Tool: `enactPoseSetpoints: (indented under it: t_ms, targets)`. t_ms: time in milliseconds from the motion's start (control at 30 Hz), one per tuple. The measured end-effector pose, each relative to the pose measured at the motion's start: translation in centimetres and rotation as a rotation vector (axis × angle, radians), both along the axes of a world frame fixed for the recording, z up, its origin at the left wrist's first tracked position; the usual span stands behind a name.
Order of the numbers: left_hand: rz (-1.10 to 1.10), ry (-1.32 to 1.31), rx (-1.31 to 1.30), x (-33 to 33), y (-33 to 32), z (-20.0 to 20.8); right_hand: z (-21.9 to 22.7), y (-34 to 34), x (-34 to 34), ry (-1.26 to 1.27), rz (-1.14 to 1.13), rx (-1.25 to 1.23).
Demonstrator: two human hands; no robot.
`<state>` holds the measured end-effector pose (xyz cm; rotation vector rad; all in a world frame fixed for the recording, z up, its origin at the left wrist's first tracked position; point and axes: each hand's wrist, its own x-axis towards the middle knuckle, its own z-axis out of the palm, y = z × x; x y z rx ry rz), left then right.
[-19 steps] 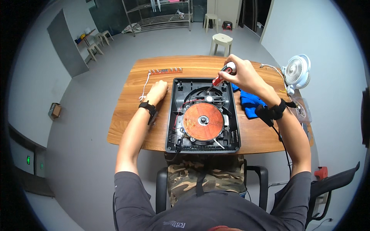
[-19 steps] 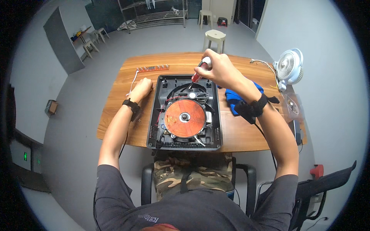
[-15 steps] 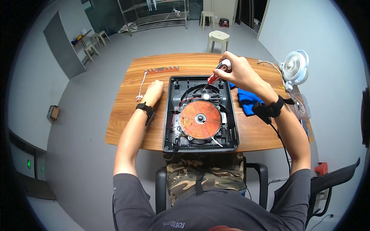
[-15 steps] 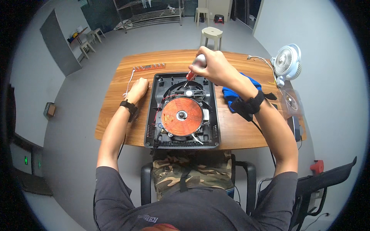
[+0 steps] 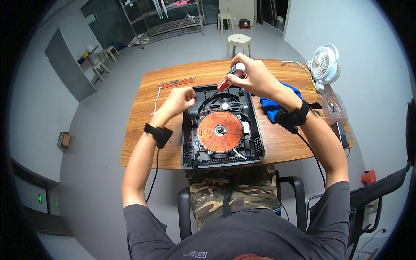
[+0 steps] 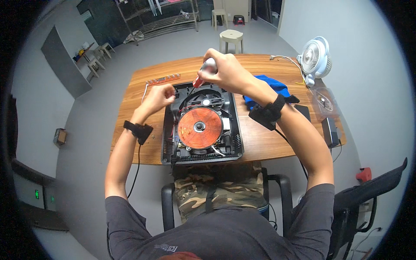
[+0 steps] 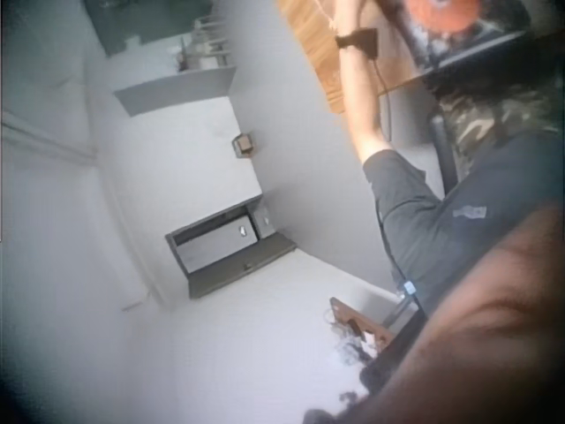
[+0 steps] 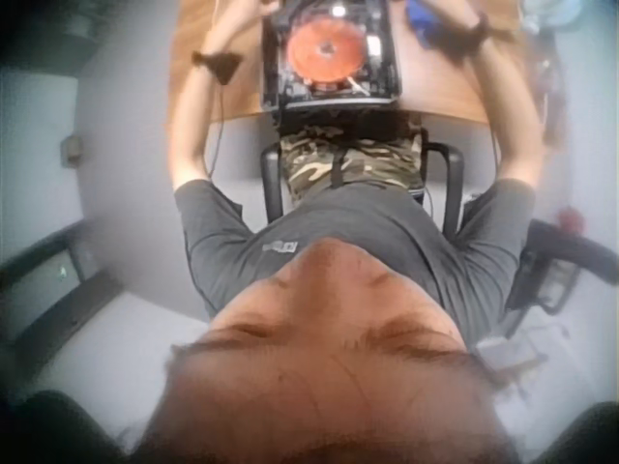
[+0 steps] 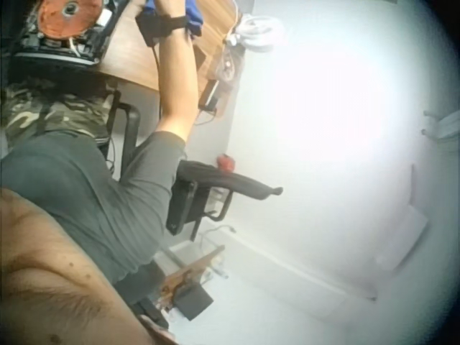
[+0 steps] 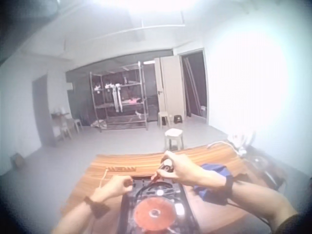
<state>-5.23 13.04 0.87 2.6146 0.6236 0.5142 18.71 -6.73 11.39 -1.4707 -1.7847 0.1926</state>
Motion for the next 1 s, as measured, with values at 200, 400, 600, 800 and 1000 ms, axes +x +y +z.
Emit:
enactPoseSetpoints:
  t_ms: [200,400,600,800,1000]
  targets:
    - [-0.113,-0.047,-0.210,2.3,-3.9,0.2,0.1,-1.1,-0.6,-0.014,0.044,0.046]
    - [-0.164,-0.066,-0.224,2.6,-4.8,0.3,-1.1,-1.2,0.4,-0.027,0.058,0.126]
    - [-0.167,-0.097,-0.250,2.9,-5.2,0.2,-1.2,-1.5,0.7,-0.019,0.056,0.117]
    - [-0.185,-0.099,-0.244,2.8,-5.1,0.1,-1.2,-1.7,0.8,-0.020,0.063,0.121]
    - [-0.149,-0.161,-0.282,3.2,-6.4,1.0,-1.6,-1.5,1.5,-0.031,0.076,0.141]
